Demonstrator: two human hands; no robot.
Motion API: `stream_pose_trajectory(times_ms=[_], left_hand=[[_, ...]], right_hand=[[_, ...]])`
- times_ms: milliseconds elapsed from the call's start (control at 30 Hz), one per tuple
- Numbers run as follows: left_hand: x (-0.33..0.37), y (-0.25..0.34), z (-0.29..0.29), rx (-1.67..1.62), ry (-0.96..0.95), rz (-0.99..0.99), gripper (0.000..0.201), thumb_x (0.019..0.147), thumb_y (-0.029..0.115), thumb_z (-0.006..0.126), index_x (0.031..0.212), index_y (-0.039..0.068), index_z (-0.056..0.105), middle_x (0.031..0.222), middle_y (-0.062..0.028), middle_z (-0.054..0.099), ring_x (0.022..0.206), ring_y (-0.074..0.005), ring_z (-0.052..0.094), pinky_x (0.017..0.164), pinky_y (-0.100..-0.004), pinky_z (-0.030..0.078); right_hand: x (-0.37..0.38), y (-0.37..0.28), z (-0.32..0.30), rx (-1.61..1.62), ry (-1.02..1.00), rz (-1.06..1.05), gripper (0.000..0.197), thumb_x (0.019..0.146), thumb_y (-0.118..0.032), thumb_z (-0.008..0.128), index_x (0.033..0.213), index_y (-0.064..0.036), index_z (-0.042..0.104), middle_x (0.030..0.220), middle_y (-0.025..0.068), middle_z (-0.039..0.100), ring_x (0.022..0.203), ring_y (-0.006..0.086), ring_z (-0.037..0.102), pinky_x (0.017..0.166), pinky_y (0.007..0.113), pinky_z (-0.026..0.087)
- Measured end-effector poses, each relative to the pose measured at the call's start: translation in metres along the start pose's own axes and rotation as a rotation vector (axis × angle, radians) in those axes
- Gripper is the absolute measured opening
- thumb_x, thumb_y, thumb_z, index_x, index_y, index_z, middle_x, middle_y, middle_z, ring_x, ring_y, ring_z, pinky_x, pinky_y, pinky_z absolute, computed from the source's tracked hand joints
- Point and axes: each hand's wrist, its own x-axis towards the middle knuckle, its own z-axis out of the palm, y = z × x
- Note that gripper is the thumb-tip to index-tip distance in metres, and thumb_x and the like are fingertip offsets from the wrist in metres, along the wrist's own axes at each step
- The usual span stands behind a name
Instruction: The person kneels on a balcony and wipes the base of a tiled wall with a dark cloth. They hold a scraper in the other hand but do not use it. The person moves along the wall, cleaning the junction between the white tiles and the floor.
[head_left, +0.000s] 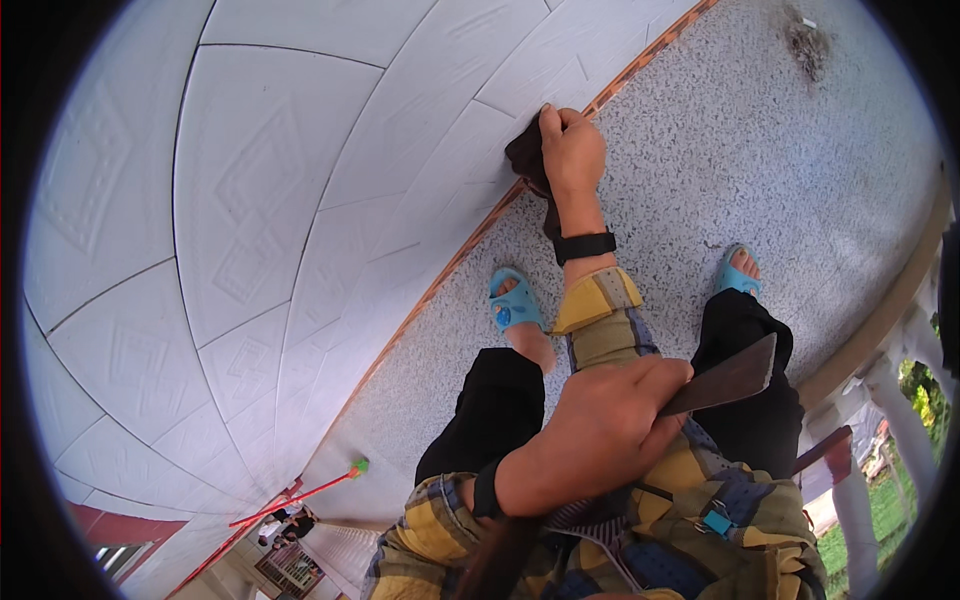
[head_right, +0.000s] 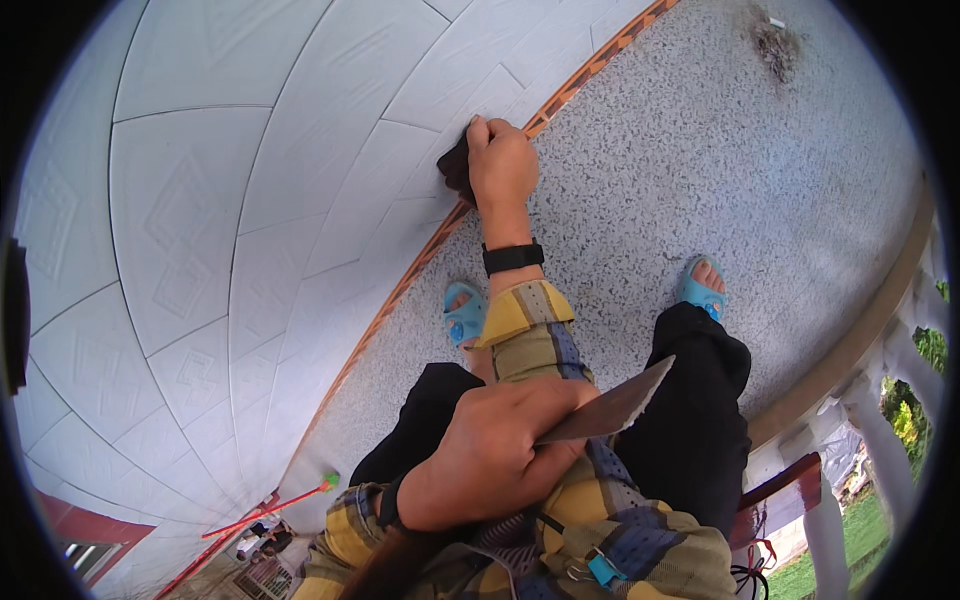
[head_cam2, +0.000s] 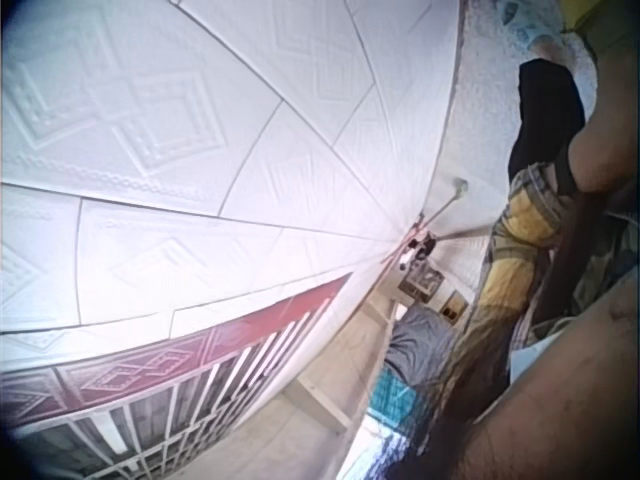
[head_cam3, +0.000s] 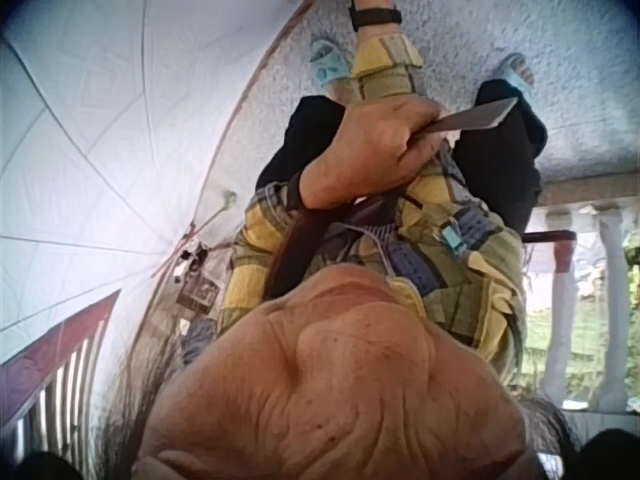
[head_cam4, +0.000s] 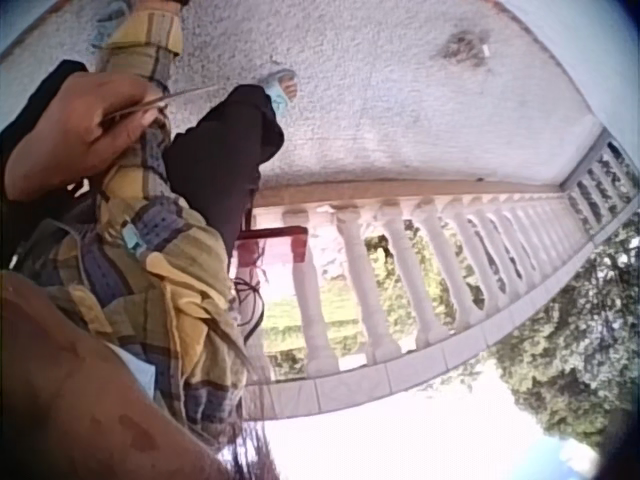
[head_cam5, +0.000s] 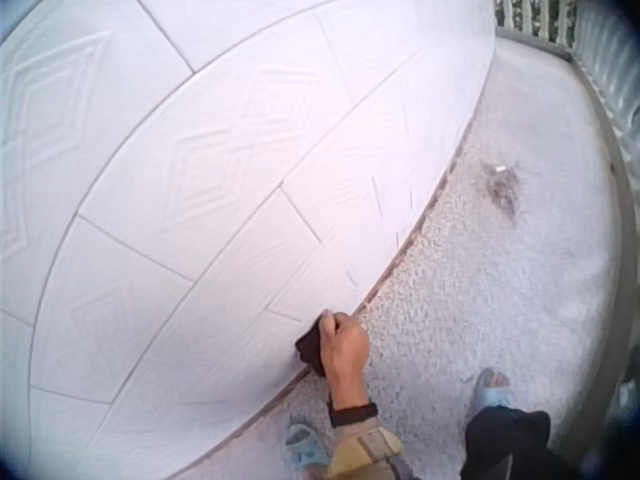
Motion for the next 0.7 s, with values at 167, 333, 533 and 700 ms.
stream_pose_trajectory(times_ms=[167,333,533,700], left_hand=[[0.0,0.0,0.0,0.014,-0.006,0.016,0.03,0.077,0.004,0.07,0.106,0.002,0.064,0.093,-0.015,0.067,0.085,-0.0354,0.067,0.072,-0.0393,0.053],[0.0,-0.001,-0.001,0.006,0.004,0.0,0.03,0.077,0.004,0.07,0.106,0.002,0.064,0.094,-0.0154,0.068,0.086,-0.0357,0.067,0.072,-0.0396,0.053],[0.004,-0.002,-0.001,0.001,-0.015,0.007,0.03,0.078,0.004,0.07,0.107,0.002,0.064,0.095,-0.0156,0.069,0.087,-0.036,0.068,0.073,-0.0402,0.054],[0.006,0.001,0.002,0.001,-0.023,-0.001,0.03,0.078,0.004,0.07,0.107,0.002,0.064,0.096,-0.0156,0.069,0.088,-0.0359,0.068,0.074,-0.0398,0.054]], right_hand=[[0.005,0.003,-0.001,-0.001,0.033,-0.097,0.041,0.092,-0.04,0.06,0.083,-0.002,0.071,0.072,0.0213,0.066,0.07,0.0399,0.065,0.065,0.046,0.049],[0.021,0.012,-0.002,0.002,0.027,-0.015,0.037,0.092,-0.036,0.059,0.082,-0.0025,0.071,0.077,0.0211,0.068,0.074,0.042,0.066,0.067,0.05,0.051],[0.022,0.017,-0.002,0.039,0.012,-0.08,0.036,0.092,-0.037,0.062,0.084,-0.0035,0.072,0.077,0.0204,0.068,0.075,0.0408,0.066,0.067,0.049,0.051],[0.019,0.011,-0.003,0.037,0.054,-0.087,0.038,0.092,-0.036,0.063,0.082,0.0001,0.07,0.072,0.0192,0.067,0.067,0.0364,0.064,0.064,0.043,0.049]])
